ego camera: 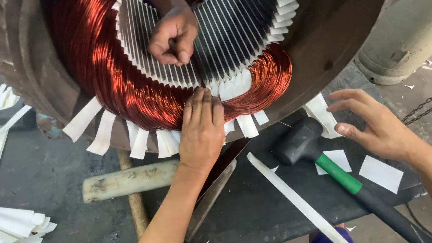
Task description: Insert copper coils and insulation strips into the slots of an electric motor stator
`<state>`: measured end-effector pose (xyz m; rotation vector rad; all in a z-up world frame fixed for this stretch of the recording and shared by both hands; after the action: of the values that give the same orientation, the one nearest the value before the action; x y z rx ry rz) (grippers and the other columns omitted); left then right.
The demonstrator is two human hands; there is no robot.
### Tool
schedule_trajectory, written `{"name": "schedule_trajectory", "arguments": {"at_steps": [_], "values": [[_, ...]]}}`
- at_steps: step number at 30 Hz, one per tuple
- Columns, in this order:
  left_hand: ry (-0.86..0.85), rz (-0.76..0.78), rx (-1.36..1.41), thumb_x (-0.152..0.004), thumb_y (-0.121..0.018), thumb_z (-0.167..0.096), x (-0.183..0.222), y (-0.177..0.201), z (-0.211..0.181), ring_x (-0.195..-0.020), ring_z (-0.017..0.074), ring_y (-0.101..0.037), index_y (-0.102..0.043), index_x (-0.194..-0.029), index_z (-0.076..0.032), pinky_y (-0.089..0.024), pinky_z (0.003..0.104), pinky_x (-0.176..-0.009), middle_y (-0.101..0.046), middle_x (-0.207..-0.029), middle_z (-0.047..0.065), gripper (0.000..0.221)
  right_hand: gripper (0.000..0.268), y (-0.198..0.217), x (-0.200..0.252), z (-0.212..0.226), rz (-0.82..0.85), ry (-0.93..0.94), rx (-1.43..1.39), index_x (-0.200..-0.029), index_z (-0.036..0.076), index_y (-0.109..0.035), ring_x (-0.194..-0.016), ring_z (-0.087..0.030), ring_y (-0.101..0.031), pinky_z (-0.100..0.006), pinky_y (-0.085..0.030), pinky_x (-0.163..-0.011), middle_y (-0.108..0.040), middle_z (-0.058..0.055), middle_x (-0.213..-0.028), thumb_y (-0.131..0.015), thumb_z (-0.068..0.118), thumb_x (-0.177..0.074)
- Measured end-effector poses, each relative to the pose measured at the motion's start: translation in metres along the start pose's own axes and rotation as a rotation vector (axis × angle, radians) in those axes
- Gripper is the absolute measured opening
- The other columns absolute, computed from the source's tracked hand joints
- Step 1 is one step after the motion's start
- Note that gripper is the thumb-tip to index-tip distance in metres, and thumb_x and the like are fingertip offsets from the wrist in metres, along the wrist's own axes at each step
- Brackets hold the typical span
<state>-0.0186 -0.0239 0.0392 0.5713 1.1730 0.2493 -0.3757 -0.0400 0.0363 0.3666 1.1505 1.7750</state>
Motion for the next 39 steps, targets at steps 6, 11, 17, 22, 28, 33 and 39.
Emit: {"name": "schedule_trajectory", "arguments": {"at_steps": [6, 11, 17, 22, 28, 33, 39], "values": [[-0.002, 0.007, 0.009, -0.11, -0.056, 0.0, -0.001, 0.001, -0.002, -0.13, 0.0376, -0.07, -0.07, -0.117, 0.003, -0.055, 0.048, -0.117, -0.075, -0.128, 0.025, 0.016, 0.059, -0.015, 0.005, -0.01, -0.036, 0.001, -0.109, -0.146, 0.009, -0.06, -0.145, -0.031, -0.056, -0.047, -0.043, -0.119, -0.055, -0.016, -0.157, -0.047, 0.049, -0.105], [0.005, 0.003, -0.004, -0.11, -0.062, -0.003, 0.0, 0.0, -0.002, -0.13, 0.0362, -0.071, -0.071, -0.12, 0.002, -0.055, 0.046, -0.118, -0.077, -0.128, 0.023, 0.014, 0.065, -0.012, 0.012, -0.018, -0.202, -0.016, -0.374, -0.142, -0.002, -0.061, -0.148, -0.029, -0.053, -0.049, -0.045, -0.125, -0.053, -0.02, -0.159, -0.042, 0.05, -0.109], [0.02, 0.011, 0.024, -0.11, -0.061, -0.001, 0.001, 0.0, -0.003, -0.133, 0.0371, -0.07, -0.07, -0.12, 0.002, -0.054, 0.047, -0.12, -0.076, -0.129, 0.024, 0.014, 0.063, -0.009, 0.014, -0.017, -0.216, -0.09, -0.321, -0.137, -0.001, -0.067, -0.137, -0.031, -0.062, -0.044, -0.049, -0.117, -0.06, -0.016, -0.154, -0.043, 0.051, -0.109], [0.032, 0.008, 0.048, -0.108, -0.061, 0.002, 0.002, -0.002, -0.002, -0.133, 0.0365, -0.069, -0.071, -0.121, 0.004, -0.052, 0.047, -0.12, -0.076, -0.13, 0.024, 0.016, 0.051, -0.01, 0.013, -0.016, -0.198, -0.031, -0.218, -0.131, 0.003, -0.071, -0.14, -0.028, -0.06, -0.042, -0.045, -0.117, -0.065, -0.015, -0.147, -0.047, 0.044, -0.11], [0.01, 0.013, 0.076, -0.104, -0.063, 0.007, 0.0, -0.004, 0.001, -0.126, 0.0374, -0.073, -0.07, -0.113, 0.003, -0.054, 0.048, -0.117, -0.076, -0.124, 0.025, 0.013, 0.045, -0.011, 0.011, -0.016, -0.199, -0.012, -0.186, -0.127, 0.004, -0.073, -0.135, -0.027, -0.062, -0.042, -0.045, -0.118, -0.068, -0.016, -0.141, -0.051, 0.04, -0.111], [-0.012, 0.0, 0.069, -0.1, -0.066, 0.009, -0.006, 0.0, 0.002, -0.122, 0.0355, -0.075, -0.071, -0.109, 0.001, -0.056, 0.047, -0.113, -0.077, -0.124, 0.024, 0.013, 0.05, 0.017, 0.004, 0.03, -0.349, -0.166, -0.074, -0.131, 0.001, -0.07, -0.119, -0.035, -0.066, -0.051, -0.055, -0.098, -0.066, -0.023, -0.144, -0.052, 0.043, -0.11], [0.005, -0.055, 0.019, -0.104, -0.059, 0.009, -0.005, 0.0, -0.005, -0.11, 0.0348, -0.074, -0.069, -0.103, 0.002, -0.057, 0.047, -0.111, -0.075, -0.114, 0.023, 0.012, 0.028, 0.001, -0.074, 0.171, -0.213, 0.688, 0.243, -0.122, -0.002, -0.073, -0.108, -0.039, -0.069, -0.052, -0.059, -0.096, -0.071, -0.02, -0.122, -0.06, -0.004, -0.096]]}}
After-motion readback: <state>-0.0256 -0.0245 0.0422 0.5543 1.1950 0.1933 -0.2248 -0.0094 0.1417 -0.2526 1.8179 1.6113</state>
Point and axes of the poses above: each hand's wrist, its own x-axis away from the middle knuckle, its own y-axis out of the back of the hand, z = x × y, the point moved 4 cm from there along -x, towards the middle knuckle
